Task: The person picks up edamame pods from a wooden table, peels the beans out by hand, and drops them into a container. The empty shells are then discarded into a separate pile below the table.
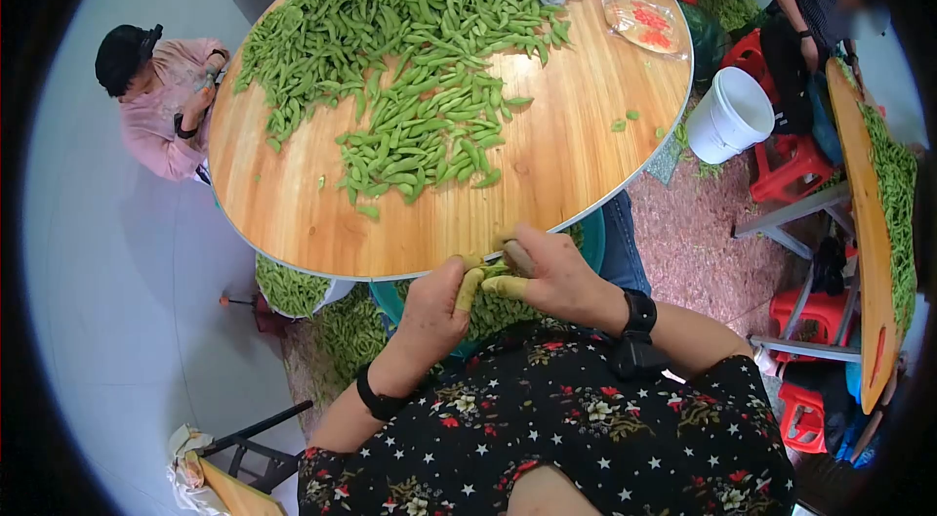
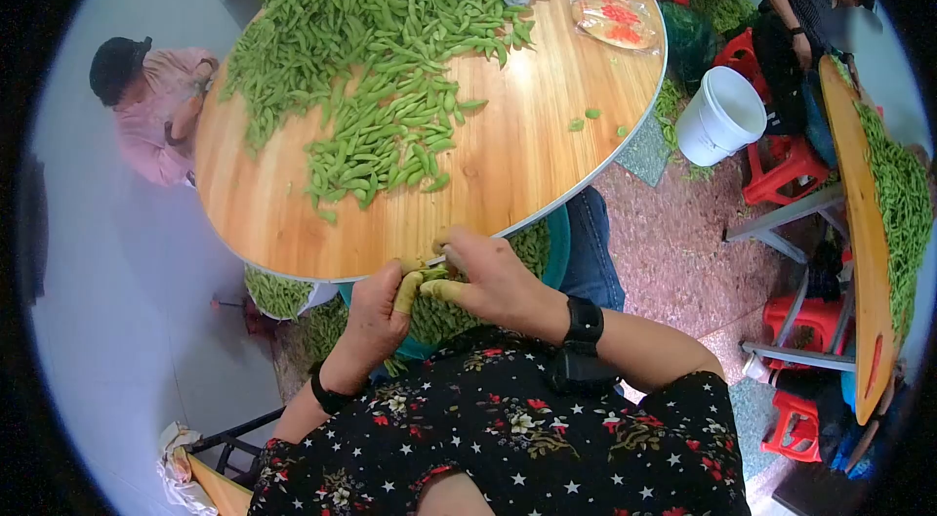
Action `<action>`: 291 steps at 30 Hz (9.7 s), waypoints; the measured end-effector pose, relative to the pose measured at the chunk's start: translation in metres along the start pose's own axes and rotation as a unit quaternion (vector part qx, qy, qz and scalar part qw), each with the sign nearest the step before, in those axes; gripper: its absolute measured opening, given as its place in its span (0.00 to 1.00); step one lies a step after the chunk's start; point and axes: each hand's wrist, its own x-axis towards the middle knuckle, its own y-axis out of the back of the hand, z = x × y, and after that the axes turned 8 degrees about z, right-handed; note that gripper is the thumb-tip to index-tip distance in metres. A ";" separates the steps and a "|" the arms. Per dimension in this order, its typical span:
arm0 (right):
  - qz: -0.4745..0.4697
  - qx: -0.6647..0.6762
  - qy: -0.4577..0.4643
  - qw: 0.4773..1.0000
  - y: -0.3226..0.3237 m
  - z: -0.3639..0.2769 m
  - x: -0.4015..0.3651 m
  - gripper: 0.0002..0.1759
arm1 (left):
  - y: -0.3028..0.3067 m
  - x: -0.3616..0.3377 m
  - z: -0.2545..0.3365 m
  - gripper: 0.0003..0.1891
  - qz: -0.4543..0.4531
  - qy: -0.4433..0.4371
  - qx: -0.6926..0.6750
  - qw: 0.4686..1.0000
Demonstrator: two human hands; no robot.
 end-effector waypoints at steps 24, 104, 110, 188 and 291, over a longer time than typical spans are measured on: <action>-0.091 -0.079 0.103 0.987 -0.007 0.019 -0.009 0.09 | 0.014 -0.014 0.008 0.07 -0.080 0.051 -0.007 0.995; -0.151 0.301 -0.216 0.916 0.001 -0.017 0.007 0.17 | 0.013 0.007 -0.008 0.13 0.028 0.072 -0.133 0.988; -0.132 0.312 -0.207 0.918 -0.003 -0.015 0.007 0.13 | 0.013 0.009 -0.008 0.14 0.055 -0.020 -0.077 0.995; -0.153 0.291 -0.277 0.903 -0.001 -0.012 0.009 0.07 | 0.019 -0.005 -0.010 0.08 -0.060 0.196 -0.218 0.954; -0.146 -0.103 0.072 0.981 0.008 -0.021 0.043 0.13 | 0.049 0.052 0.003 0.07 -0.009 -0.097 0.148 0.984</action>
